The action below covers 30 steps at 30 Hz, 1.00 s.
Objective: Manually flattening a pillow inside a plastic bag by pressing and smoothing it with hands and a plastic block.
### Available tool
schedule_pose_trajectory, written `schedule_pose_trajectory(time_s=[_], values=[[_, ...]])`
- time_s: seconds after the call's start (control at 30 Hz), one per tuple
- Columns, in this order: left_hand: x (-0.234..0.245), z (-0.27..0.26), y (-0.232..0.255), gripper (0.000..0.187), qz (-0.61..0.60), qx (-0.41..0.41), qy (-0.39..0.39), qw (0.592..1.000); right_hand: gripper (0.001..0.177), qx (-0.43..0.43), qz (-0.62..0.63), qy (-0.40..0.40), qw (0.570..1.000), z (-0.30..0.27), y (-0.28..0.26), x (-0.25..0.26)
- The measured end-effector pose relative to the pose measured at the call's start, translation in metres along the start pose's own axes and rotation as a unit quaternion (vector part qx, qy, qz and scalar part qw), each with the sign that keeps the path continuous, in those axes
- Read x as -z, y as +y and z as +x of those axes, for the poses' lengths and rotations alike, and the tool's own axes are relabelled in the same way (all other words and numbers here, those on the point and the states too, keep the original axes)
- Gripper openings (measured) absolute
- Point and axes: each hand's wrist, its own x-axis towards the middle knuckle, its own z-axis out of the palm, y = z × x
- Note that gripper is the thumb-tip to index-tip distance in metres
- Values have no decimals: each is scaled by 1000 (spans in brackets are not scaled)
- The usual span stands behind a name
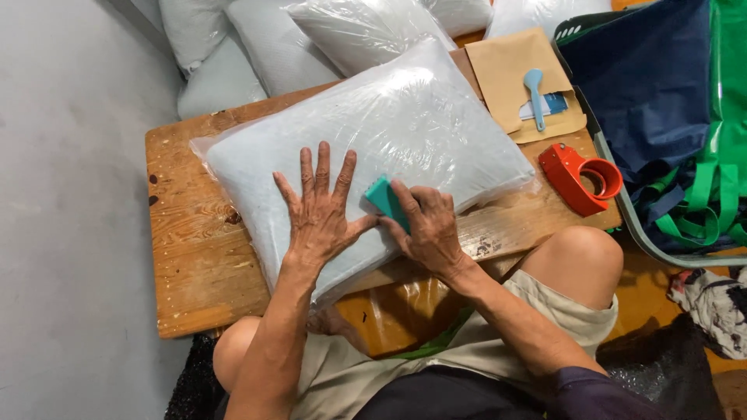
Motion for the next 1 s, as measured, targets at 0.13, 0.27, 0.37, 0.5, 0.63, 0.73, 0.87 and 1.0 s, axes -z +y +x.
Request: schedule_pose_trajectory(time_s=[0.13,0.27,0.37,0.5,0.63,0.73,0.87,1.0], values=[[14,5,-1,130,-32,17,-7,999,51,-33,39,32,998,10,2,-1],[11,6,2,130,0,43,-9,999,43,-4,8,29,1000,16,-7,-29],[9,4,0,124,6,64,-5,998,42,36,-47,8,998,16,-6,-43],[9,4,3,132,-7,65,-8,998,86,33,-65,0,997,1,37,-73],[21,6,9,136,-19,65,-20,998,43,-15,-84,-1,996,43,59,-25],[17,5,8,142,-27,70,-35,997,42,-71,-113,3,991,41,107,-23],[17,5,11,142,-32,68,-41,996,42,-210,-127,-16,969,37,146,-21],[18,4,11,143,-38,69,-49,996,31,-358,-87,-59,928,23,194,-11]])
